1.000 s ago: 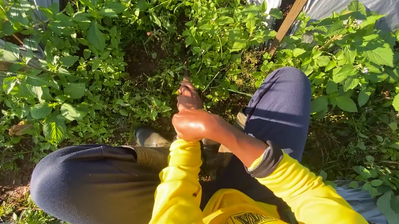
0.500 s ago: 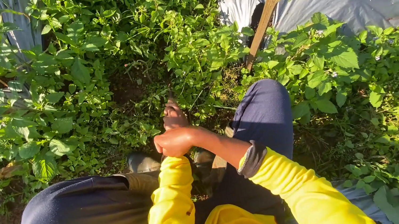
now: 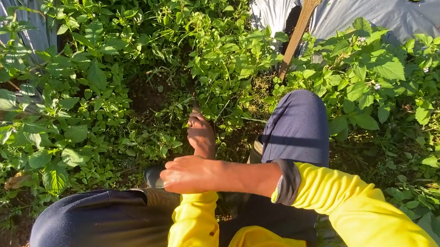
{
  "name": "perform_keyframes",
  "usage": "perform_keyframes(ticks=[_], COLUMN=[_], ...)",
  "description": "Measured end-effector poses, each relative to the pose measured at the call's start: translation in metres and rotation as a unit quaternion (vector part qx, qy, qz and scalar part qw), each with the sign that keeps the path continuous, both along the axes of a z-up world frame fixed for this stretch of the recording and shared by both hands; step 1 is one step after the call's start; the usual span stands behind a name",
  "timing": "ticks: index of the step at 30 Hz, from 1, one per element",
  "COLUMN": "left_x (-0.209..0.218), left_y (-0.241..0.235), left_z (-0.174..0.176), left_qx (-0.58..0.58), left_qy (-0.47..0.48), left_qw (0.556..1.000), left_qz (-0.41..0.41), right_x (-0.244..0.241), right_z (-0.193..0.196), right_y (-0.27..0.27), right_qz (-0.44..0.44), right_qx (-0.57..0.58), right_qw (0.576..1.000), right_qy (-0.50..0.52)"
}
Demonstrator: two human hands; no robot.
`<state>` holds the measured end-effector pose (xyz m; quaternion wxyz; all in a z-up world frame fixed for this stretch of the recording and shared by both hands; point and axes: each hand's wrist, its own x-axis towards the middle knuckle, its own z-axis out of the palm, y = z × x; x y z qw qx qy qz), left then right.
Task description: Using a sickle to cut and clear weeds from a garden bed in a field.
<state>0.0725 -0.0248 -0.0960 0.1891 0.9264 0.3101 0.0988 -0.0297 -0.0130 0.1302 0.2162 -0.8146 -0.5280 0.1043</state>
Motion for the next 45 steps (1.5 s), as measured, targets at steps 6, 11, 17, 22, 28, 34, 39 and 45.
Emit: perform_keyframes(ticks=[6, 11, 17, 22, 28, 34, 39, 45], left_x=[0.001, 0.018, 0.023, 0.017, 0.041, 0.011, -0.01, -0.037], left_y=[0.002, -0.001, 0.028, 0.042, 0.053, 0.029, 0.018, 0.047], left_z=[-0.08, -0.103, -0.105, -0.116, -0.153, -0.012, 0.058, 0.134], left_qx=[0.148, 0.019, -0.12, -0.301, -0.442, -0.572, -0.551, -0.373], left_qy=[0.02, 0.088, 0.038, 0.071, -0.051, -0.258, -0.256, -0.124], left_qw=[0.966, 0.973, 0.96, 0.94, 0.886, 0.775, 0.79, 0.88], left_qz=[-0.21, -0.212, -0.25, -0.146, -0.132, -0.078, -0.083, -0.266], right_x=[-0.003, -0.049, -0.097, -0.093, -0.106, -0.011, 0.073, 0.115], right_z=[0.005, -0.033, -0.057, -0.062, -0.109, -0.108, -0.104, -0.14], right_y=[-0.041, -0.049, -0.059, -0.056, -0.06, -0.092, -0.09, -0.064], right_qz=[-0.008, -0.216, -0.357, -0.367, -0.374, -0.475, -0.451, -0.458], right_qx=[0.07, 0.189, 0.261, 0.29, 0.265, 0.356, 0.377, 0.38], right_qw=[0.99, 0.951, 0.879, 0.862, 0.862, 0.77, 0.668, 0.656], right_qy=[0.123, 0.113, 0.177, 0.197, 0.218, 0.234, 0.456, 0.465])
